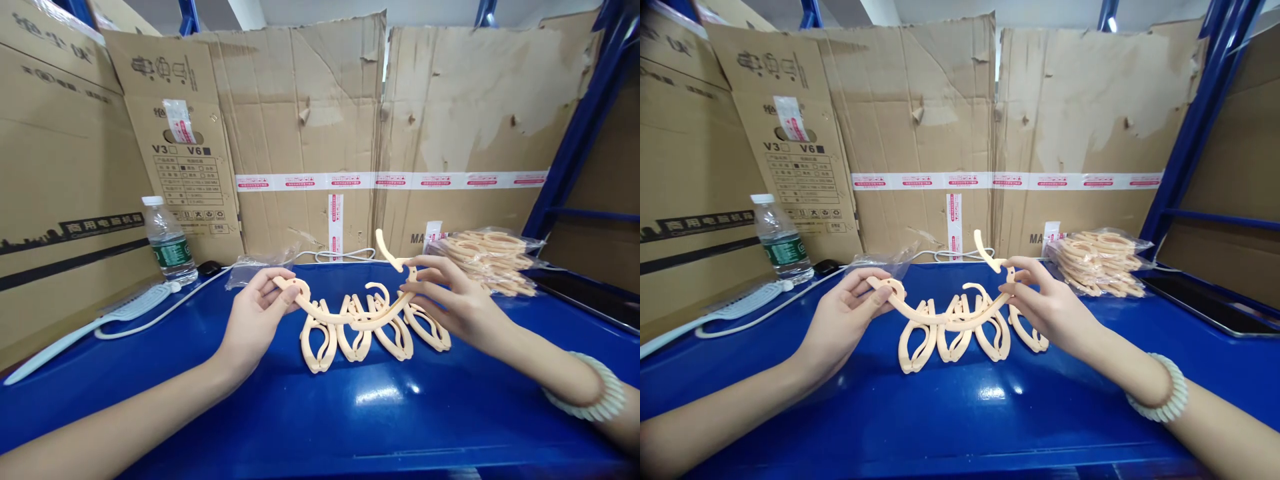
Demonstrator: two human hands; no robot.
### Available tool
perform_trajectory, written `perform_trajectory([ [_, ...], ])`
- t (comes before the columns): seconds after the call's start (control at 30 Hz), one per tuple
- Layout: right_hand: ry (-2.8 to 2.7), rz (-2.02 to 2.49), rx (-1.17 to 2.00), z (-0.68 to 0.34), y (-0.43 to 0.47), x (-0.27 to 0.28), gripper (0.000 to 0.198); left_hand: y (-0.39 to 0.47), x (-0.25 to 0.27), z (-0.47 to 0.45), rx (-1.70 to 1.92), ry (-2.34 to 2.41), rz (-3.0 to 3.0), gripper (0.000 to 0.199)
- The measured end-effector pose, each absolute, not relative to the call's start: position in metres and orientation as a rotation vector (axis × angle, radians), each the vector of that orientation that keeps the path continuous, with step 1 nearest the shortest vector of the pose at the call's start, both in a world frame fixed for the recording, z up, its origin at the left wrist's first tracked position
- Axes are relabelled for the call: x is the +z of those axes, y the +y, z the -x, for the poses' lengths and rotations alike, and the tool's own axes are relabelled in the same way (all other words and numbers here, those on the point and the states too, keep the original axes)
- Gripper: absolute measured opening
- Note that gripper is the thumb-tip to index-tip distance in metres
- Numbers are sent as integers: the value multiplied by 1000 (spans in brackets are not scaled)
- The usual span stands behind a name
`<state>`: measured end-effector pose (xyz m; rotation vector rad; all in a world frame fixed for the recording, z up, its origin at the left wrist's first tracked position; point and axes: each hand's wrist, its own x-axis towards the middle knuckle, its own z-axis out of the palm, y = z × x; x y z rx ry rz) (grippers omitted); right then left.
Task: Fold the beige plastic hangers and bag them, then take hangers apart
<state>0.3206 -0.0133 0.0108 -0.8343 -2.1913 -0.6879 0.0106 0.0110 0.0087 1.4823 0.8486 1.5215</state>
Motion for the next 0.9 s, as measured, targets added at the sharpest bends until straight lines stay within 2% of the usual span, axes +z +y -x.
perform_trajectory([
  [0.2, -2030, 863, -482, -324, -13, 19, 9, 13, 16, -9, 1683, 844, -1254, 30],
  [0.3, -1934, 849, -209, -325, -12, 19, 3, 12, 18, -10, 1699, 826, -1195, 33],
  [0.43, -1813, 865, 267, -322, -12, 17, 28, 11, 18, -11, 1724, 770, -1158, 34],
  [0.6, -1723, 952, 501, -316, -13, 17, 23, 9, 18, -12, 1724, 766, -1152, 34],
  [0.77, -1485, 932, 839, -310, -15, 18, 29, 9, 16, -12, 1680, 773, -1165, 33],
  [0.9, -1199, 894, 989, -305, -16, 17, 44, 7, 12, -14, 1565, 820, -1221, 31],
])
